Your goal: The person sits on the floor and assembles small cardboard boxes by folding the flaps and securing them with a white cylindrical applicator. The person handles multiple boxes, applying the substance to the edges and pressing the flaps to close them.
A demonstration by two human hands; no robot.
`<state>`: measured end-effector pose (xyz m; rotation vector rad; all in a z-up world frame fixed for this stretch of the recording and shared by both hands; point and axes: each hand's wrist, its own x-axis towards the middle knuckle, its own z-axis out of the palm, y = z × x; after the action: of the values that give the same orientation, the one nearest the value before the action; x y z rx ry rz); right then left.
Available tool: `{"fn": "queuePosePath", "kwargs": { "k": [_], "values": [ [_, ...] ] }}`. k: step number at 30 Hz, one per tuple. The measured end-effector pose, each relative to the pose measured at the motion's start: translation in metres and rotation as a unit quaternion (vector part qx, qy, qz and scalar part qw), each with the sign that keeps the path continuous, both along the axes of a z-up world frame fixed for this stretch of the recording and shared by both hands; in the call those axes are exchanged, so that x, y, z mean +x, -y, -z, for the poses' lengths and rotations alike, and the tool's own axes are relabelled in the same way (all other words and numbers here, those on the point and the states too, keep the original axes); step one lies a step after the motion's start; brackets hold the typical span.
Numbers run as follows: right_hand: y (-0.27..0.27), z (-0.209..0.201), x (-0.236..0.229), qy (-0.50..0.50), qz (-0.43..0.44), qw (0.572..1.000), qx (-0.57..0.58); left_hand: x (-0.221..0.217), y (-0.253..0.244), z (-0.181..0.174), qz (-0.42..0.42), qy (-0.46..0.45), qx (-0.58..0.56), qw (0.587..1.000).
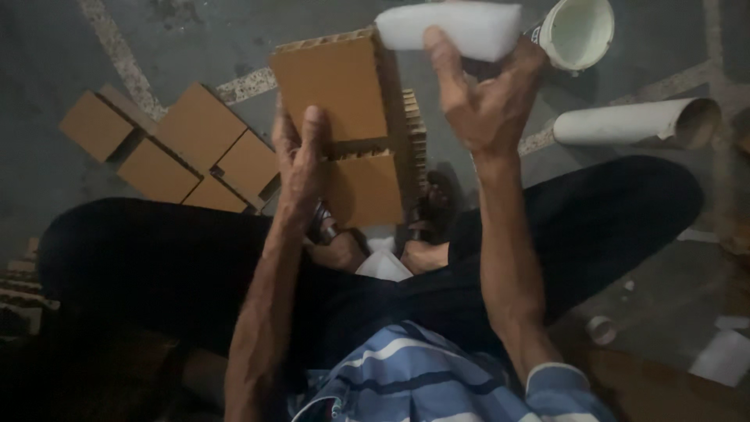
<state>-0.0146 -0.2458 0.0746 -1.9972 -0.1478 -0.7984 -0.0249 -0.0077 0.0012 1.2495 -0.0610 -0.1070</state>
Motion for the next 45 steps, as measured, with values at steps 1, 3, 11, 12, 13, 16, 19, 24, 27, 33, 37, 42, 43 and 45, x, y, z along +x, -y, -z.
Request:
{"fn": "queuePosePath", "kwargs": {
  "k": [1, 3, 11, 12, 13, 16, 19, 24, 27, 33, 37, 42, 43, 45],
  "values": [
    [0.000, 0.001, 0.000, 0.040, 0.010, 0.999, -0.014, 0.002, -0.001, 0.000, 0.002, 0.006, 0.010, 1.000],
    [0.000, 0.003, -0.021, -0.074, 0.000, 0.997, -0.032, 0.005, -0.007, 0.002, -0.002, 0.013, 0.030, 0.999],
    [0.006, 0.004, -0.079, -0.296, 0.023, 0.955, -0.024, 0.003, -0.010, 0.009, 0.001, -0.011, 0.028, 1.000],
    [0.007, 0.002, -0.068, -0.273, 0.066, 0.960, -0.025, 0.004, -0.006, 0.008, 0.012, -0.020, 0.026, 0.999],
    [0.008, 0.001, -0.053, -0.188, 0.052, 0.980, -0.032, 0.002, -0.003, 0.005, 0.023, -0.014, 0.023, 0.999],
    [0.007, -0.004, -0.017, -0.081, -0.004, 0.997, 0.009, -0.001, 0.000, -0.001, 0.036, -0.007, 0.017, 0.999],
    [-0.002, -0.009, -0.028, -0.109, 0.013, 0.994, -0.020, 0.002, -0.007, -0.001, 0.022, 0.000, 0.027, 0.999],
    [-0.012, -0.011, -0.103, -0.192, 0.002, 0.958, -0.215, 0.005, -0.018, 0.009, 0.002, 0.040, 0.022, 0.999],
    [-0.015, -0.003, -0.126, -0.295, -0.058, 0.953, -0.029, 0.006, -0.022, 0.009, -0.008, 0.075, 0.032, 0.997],
    [0.008, -0.015, -0.135, -0.300, -0.075, 0.950, -0.048, 0.011, -0.024, 0.002, -0.008, 0.061, 0.009, 0.998],
    [0.019, -0.027, -0.094, -0.117, -0.062, 0.990, 0.047, 0.007, -0.018, 0.001, -0.004, 0.052, -0.018, 0.998],
    [0.008, -0.008, -0.030, 0.286, 0.035, 0.857, -0.427, 0.006, -0.018, 0.002, 0.002, 0.038, -0.042, 0.998],
    [0.007, -0.004, -0.037, 0.228, 0.012, 0.883, -0.409, 0.004, -0.022, 0.004, -0.003, 0.030, -0.046, 0.998],
    [0.005, 0.005, -0.062, 0.118, -0.044, 0.920, -0.372, 0.009, -0.027, 0.005, -0.019, 0.020, -0.058, 0.998]
  ]
}}
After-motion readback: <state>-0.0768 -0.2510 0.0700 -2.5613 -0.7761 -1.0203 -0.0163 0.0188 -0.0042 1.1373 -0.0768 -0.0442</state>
